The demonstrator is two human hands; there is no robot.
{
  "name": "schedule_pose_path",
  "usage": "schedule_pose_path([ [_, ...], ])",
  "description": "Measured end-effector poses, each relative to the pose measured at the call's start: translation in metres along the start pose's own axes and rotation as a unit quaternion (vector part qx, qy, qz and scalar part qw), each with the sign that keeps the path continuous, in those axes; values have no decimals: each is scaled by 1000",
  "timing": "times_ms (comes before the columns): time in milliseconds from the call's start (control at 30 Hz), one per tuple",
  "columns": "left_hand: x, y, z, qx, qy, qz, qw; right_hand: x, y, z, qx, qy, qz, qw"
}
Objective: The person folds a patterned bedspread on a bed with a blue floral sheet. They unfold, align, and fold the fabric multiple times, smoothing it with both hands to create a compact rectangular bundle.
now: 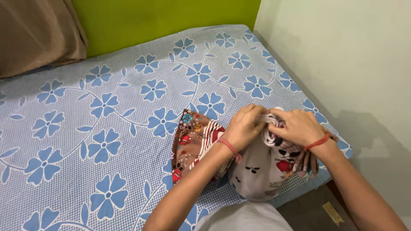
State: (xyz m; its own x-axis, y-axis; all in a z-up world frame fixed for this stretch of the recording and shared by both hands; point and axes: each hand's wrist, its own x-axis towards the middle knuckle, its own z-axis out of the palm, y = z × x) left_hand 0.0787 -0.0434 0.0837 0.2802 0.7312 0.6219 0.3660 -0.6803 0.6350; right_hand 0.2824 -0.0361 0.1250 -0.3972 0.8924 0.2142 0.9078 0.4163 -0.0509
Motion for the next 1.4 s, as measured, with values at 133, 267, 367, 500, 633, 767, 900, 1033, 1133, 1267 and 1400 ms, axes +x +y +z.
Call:
schedule_pose_path([
  [133,-1,-10,2,-69,3,-38,997,-2,5,9,-12,21,20,1000],
  [267,-20,-19,-4,-61,19,-16,998,-2,10,8,-11,67,12,998],
  [367,-44,-15,-6,-7,38,-60,997,2,14,-3,-17,102,24,994],
  [500,-64,1,13,131,171,-66,974,20,5,-25,-7,187,-28,982],
  [633,-54,-4,28,148,295,-78,941,35,-11,-44,-41,201,-27,978],
  [767,-30,-26,-1,74,241,-130,959,38,-17,-64,-46,236,-60,969],
  [900,-4,-52,-67,54,55,-172,982,33,-16,-76,-43,231,-58,970],
  [1033,13,-70,-85,182,99,-66,976,38,-25,-78,-75,233,-86,966],
  [1133,6,-89,-61,224,184,-77,954,46,-34,-75,-104,217,-80,967],
  [1267,-42,-126,-34,238,256,-174,921,49,-31,-72,-97,214,-76,969],
  [1400,-85,-151,-44,288,321,-236,871,46,-14,-62,-84,228,-66,968],
])
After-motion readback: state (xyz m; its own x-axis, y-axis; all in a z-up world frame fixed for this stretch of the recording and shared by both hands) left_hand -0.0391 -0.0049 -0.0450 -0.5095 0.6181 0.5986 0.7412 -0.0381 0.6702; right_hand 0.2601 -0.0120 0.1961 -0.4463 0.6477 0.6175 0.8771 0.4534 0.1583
